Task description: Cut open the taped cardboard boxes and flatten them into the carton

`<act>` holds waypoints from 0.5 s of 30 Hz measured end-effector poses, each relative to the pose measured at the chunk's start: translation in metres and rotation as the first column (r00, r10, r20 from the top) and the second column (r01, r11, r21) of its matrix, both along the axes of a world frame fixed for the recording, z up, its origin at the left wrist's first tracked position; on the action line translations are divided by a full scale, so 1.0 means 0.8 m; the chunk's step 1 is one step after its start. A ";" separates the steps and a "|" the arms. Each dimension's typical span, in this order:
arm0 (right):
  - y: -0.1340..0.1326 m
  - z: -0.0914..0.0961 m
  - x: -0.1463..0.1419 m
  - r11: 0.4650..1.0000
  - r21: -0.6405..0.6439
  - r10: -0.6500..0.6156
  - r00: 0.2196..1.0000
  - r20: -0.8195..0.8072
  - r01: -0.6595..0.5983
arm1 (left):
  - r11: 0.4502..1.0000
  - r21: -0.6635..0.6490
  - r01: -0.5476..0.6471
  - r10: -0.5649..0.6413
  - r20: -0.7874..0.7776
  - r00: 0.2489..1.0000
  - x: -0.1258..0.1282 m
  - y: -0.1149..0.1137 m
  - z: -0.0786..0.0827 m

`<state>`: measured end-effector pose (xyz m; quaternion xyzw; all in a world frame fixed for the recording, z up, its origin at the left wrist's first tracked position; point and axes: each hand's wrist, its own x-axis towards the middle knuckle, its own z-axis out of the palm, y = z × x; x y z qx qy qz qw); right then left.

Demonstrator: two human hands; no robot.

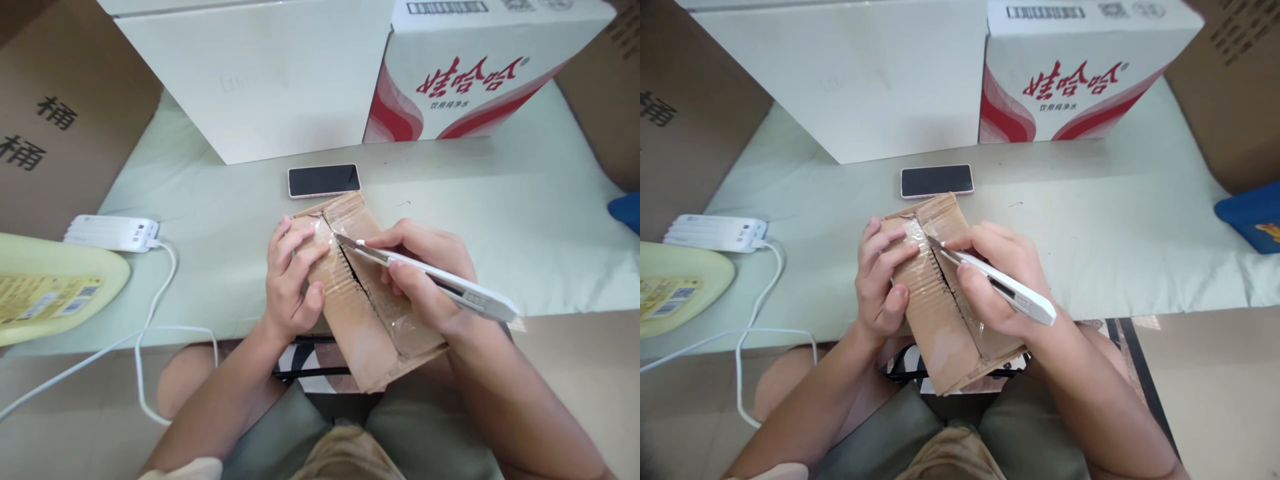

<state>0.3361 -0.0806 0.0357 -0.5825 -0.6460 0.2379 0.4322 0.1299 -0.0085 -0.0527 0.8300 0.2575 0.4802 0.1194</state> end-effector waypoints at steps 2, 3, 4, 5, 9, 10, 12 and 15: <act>0.000 0.001 0.001 1.000 -0.020 -0.004 1.000 0.015 0.004 | 1.000 0.001 -0.008 0.008 -0.015 1.000 0.000 0.000 -0.001; 0.001 0.002 0.001 1.000 -0.022 0.000 1.000 0.029 0.001 | 1.000 0.001 -0.010 0.010 -0.017 1.000 0.000 0.000 -0.001; 0.001 0.002 0.001 1.000 -0.019 0.007 0.999 0.046 -0.006 | 1.000 0.000 -0.009 0.009 -0.013 1.000 0.000 0.000 -0.001; 0.002 0.002 0.002 1.000 -0.012 0.017 0.998 0.064 -0.017 | 1.000 -0.002 -0.004 0.004 -0.006 1.000 0.001 0.000 -0.001; 0.003 0.002 0.002 0.999 0.002 0.040 0.994 0.105 -0.041 | 1.000 -0.008 0.026 -0.026 0.030 0.999 0.002 0.000 -0.001; 0.003 0.002 0.002 0.999 0.000 0.043 0.993 0.107 -0.043 | 1.000 -0.006 0.027 -0.027 0.032 0.999 0.002 0.000 -0.001; 0.004 0.003 0.001 0.999 -0.004 0.045 0.993 0.106 -0.044 | 1.000 -0.004 0.017 -0.017 0.028 0.999 0.002 0.000 -0.002; 0.005 0.006 0.001 0.997 -0.036 0.070 0.990 0.118 -0.067 | 1.000 -0.001 -0.003 0.003 0.005 1.000 0.001 0.000 -0.003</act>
